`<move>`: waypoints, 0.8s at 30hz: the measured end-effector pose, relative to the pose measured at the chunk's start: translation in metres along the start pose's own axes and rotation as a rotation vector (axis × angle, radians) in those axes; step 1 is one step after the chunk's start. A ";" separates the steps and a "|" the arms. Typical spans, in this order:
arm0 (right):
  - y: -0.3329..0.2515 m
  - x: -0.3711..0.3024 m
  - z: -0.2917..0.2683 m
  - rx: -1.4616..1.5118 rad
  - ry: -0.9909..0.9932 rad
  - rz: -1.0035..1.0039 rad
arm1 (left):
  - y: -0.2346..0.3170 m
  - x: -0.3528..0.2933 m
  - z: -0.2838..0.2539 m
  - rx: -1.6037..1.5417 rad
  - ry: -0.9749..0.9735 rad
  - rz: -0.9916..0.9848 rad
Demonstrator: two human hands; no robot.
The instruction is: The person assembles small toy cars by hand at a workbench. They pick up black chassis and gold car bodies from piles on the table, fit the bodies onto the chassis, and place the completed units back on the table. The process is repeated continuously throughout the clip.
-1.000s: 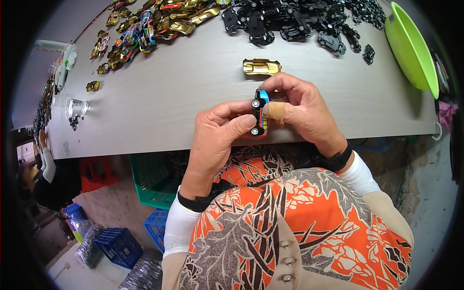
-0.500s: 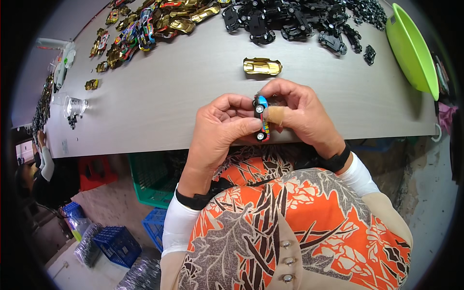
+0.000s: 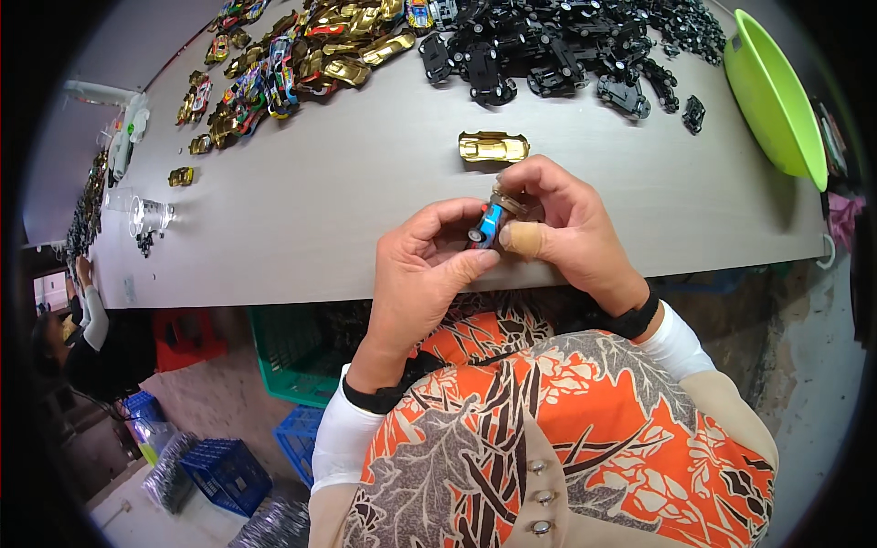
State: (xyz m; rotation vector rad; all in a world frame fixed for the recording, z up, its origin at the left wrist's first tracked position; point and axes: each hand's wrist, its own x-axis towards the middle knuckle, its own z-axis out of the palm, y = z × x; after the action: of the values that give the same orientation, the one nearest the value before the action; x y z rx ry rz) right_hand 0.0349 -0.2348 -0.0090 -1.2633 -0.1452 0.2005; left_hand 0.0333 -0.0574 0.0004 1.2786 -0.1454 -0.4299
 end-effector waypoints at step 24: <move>-0.015 -0.007 -0.020 0.121 -0.113 0.111 | 0.013 0.005 0.001 -0.121 -0.047 -0.345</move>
State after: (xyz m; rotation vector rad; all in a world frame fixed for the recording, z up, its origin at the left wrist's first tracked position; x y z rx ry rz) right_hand 0.0333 -0.2596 -0.0005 -1.1409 -0.1581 0.3717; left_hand 0.0410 -0.0574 0.0123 1.1763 0.0638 -0.7536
